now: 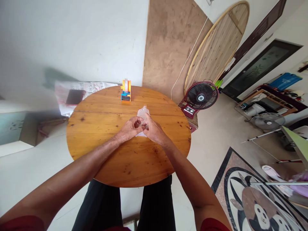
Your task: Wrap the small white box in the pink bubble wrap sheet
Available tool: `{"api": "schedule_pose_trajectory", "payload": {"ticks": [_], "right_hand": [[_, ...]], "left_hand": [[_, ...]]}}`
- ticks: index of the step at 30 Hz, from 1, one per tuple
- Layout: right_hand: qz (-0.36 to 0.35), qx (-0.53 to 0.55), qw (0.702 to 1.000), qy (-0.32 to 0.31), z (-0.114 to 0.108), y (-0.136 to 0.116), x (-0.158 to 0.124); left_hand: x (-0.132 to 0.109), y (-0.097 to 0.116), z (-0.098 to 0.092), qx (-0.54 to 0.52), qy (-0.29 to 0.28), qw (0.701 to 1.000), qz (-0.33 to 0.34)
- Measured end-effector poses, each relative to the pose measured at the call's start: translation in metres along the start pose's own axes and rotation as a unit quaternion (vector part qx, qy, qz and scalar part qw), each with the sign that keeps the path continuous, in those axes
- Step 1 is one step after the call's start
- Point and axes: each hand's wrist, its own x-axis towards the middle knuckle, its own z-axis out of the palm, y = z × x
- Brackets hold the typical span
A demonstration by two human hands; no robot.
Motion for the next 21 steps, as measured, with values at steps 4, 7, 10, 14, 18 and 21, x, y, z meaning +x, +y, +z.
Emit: {"api": "schedule_pose_trajectory", "payload": {"ticks": [4,7,10,14,18,21], "right_hand": [[-0.008,0.018,1.000,-0.008,-0.002,-0.005,-0.002],[-0.009,0.037,0.999,-0.013,-0.002,-0.006,-0.003],[-0.001,0.060,0.998,-0.012,-0.005,-0.008,-0.006],[-0.017,0.054,0.993,0.105,-0.017,-0.035,-0.029],[-0.173,-0.091,0.968,0.159,-0.030,-0.103,-0.079],[-0.278,-0.107,0.954,0.029,-0.036,-0.156,-0.114]], "left_hand": [[0.000,-0.003,0.002,0.032,0.014,0.999,-0.002],[0.001,-0.006,0.004,0.050,0.014,0.999,0.003],[0.001,-0.008,0.005,0.039,0.014,0.999,-0.001],[0.001,-0.009,0.007,0.034,0.026,0.999,-0.006],[0.001,-0.010,0.006,0.041,0.026,0.999,-0.009],[0.000,-0.007,0.005,0.045,0.024,0.999,-0.014]]}}
